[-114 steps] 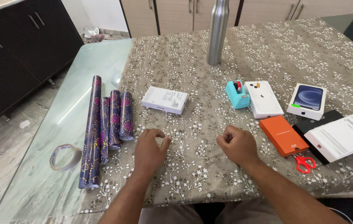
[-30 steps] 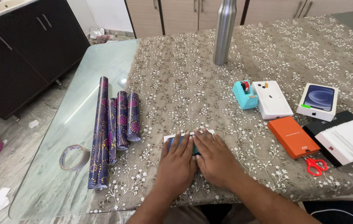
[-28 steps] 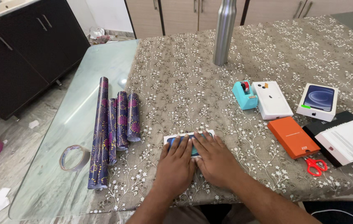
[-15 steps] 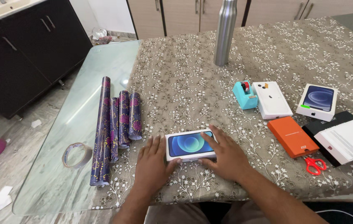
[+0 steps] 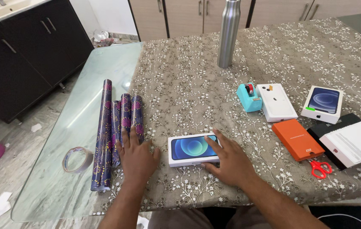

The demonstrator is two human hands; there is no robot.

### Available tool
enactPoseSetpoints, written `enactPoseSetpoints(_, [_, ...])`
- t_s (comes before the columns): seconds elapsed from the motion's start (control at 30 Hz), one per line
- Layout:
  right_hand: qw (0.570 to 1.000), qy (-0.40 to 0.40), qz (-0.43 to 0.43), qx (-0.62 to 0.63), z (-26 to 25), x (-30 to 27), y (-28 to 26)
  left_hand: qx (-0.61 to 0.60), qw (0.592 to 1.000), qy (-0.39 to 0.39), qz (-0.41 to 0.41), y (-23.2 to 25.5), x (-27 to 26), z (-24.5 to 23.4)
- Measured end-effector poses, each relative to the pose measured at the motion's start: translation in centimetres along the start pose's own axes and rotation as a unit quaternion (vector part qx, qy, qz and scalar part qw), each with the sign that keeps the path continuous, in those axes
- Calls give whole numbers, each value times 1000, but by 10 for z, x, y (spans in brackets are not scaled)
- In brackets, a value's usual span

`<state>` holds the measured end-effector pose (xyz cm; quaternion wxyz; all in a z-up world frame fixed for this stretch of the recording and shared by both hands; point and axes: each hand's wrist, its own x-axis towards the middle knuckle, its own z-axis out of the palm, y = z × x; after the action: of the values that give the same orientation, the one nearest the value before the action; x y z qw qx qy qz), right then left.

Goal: The person wraps a smartphone box with patterned wrapping paper. They cut the paper with scissors, fold the edges around the box, and secure the folds with tape from a dispenser. The wrapped box is placed on the table at the end.

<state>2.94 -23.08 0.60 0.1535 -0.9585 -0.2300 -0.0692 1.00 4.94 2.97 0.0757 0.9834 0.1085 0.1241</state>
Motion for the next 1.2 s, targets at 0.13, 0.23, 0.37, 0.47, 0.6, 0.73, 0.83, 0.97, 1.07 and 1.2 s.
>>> enactPoseSetpoints(0.13, [1000,6,-4,-3,0,0,-1,-4,1000,13,6,-1,6,4])
enactPoseSetpoints(0.23, [1000,8,-8,-4,0,0,-1,-17,998,67,4,-6,7,11])
enactPoseSetpoints(0.37, [1000,-6,8,-6,-1,0,0,-38,991,125,-28,-19,9,15])
enactPoseSetpoints(0.47, [1000,6,-5,-8,2,-1,0,-2,991,122,-56,-33,7,14])
enactPoseSetpoints(0.6, [1000,10,-10,-16,2,0,0,23,990,114,-77,-50,7,9])
enactPoseSetpoints(0.73, [997,-50,37,-34,1,2,-2,22,993,81,-87,-64,9,9])
enactPoseSetpoints(0.83, [998,-45,34,-37,0,1,-3,23,992,105,-72,-70,9,13])
enactPoseSetpoints(0.97, [999,-18,17,-29,-1,0,-3,5,992,107,-72,-72,11,14])
enactPoseSetpoints(1.07, [999,-31,27,-28,-1,1,-4,-1,990,121,-71,-71,11,13])
enactPoseSetpoints(1.2, [998,-40,33,-29,-1,1,-4,-10,988,131,-79,-70,10,7])
